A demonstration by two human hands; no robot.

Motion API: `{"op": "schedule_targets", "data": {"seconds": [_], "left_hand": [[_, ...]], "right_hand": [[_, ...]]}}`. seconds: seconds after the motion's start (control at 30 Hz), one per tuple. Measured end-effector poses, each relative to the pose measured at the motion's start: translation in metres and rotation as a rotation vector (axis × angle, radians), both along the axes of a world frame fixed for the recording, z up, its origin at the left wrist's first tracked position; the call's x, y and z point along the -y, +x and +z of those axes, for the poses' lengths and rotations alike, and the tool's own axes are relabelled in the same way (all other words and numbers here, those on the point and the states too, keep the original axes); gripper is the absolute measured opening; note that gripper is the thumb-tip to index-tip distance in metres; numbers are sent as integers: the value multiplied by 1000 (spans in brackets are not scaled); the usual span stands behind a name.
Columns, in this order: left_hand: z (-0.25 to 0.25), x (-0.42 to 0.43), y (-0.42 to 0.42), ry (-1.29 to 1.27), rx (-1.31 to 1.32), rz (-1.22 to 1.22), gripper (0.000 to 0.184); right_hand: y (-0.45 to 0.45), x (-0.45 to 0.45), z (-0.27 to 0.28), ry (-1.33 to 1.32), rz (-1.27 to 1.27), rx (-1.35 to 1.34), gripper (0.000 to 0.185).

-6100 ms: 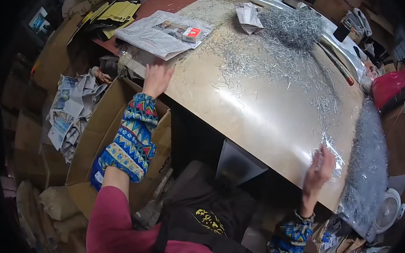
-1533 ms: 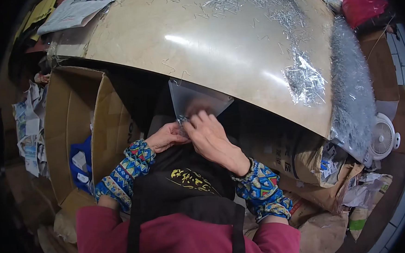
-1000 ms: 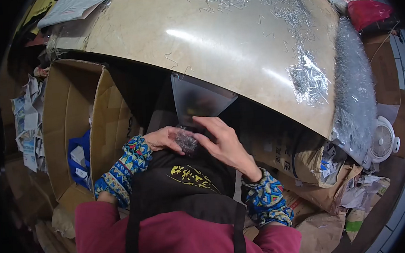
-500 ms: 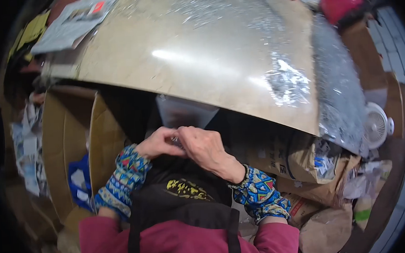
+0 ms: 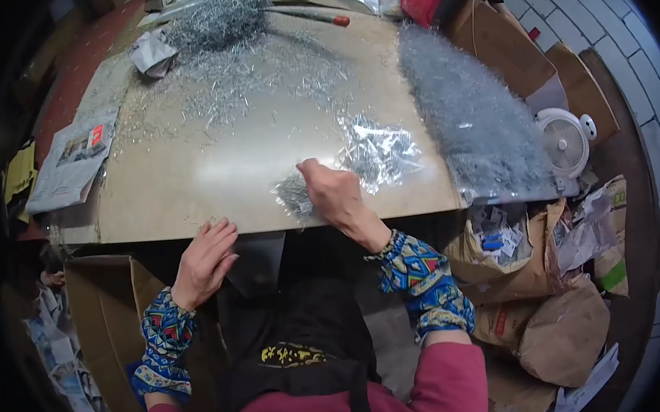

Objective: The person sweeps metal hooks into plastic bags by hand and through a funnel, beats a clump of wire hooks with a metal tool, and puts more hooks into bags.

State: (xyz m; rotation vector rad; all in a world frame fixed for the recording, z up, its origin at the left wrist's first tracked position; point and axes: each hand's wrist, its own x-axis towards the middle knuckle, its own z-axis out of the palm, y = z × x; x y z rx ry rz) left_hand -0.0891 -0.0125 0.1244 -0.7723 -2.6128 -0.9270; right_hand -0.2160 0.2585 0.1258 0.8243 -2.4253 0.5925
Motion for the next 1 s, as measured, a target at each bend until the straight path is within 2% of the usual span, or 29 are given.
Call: {"op": "schedule_targets", "data": {"seconds": [0.03, 0.1, 0.17, 0.23, 0.3, 0.33, 0.43, 0.5, 0.6, 0.63, 0.67, 0.7, 0.73, 0.77, 0.83, 0.93, 1.0], "left_hand": [[0, 1, -7, -20, 0, 28, 35], [1, 4, -24, -64, 15, 71, 37], [-6, 3, -39, -34, -19, 83, 35], [-4, -14, -54, -2, -102, 136, 32], [-3, -58, -63, 52, -100, -76, 28], [-14, -87, -65, 10, -174, -127, 31], [-7, -154, -78, -123, -91, -155, 48], [-13, -182, -101, -123, -60, -118, 48], [-22, -199, -122, -170, -111, -113, 48], [-20, -200, -124, -162, -121, -121, 47], [-17, -200, -124, -156, -131, -128, 46], [-16, -199, -123, -151, -140, -134, 46], [-19, -198, -122, -77, -84, -141, 45], [-23, -197, -122, -3, -29, -148, 45], [-17, -197, -125, 102, 20, -64, 46], [-3, -202, -127, 133, -37, 154, 48], [-13, -206, -130, 55, -66, 161, 47]], "right_hand": [[-8, -3, 8, -106, -34, -9, 11], [-37, -19, 11, -67, -166, -126, 15], [-68, -45, -3, 193, -256, -87, 21], [-81, -52, 3, 171, -383, -19, 24], [-80, -57, 20, 96, -472, 46, 24], [-95, -67, 19, -55, -448, 55, 23], [-111, -82, 74, -433, -345, 87, 26], [-115, -92, 99, -643, -321, 177, 28], [-101, -87, 115, -786, -257, 195, 28], [-99, -86, 104, -800, -193, 198, 27], [-102, -87, 81, -634, -236, 167, 23], [-110, -87, 48, -400, -207, -77, 23], [-108, -85, 24, -237, -364, 123, 25], [-103, -83, 12, -110, -411, 140, 30], [-99, -84, 7, -120, -496, 266, 29], [-108, -96, 2, -11, -436, -112, 30], [-106, -103, 18, -34, -484, 318, 32]]}}
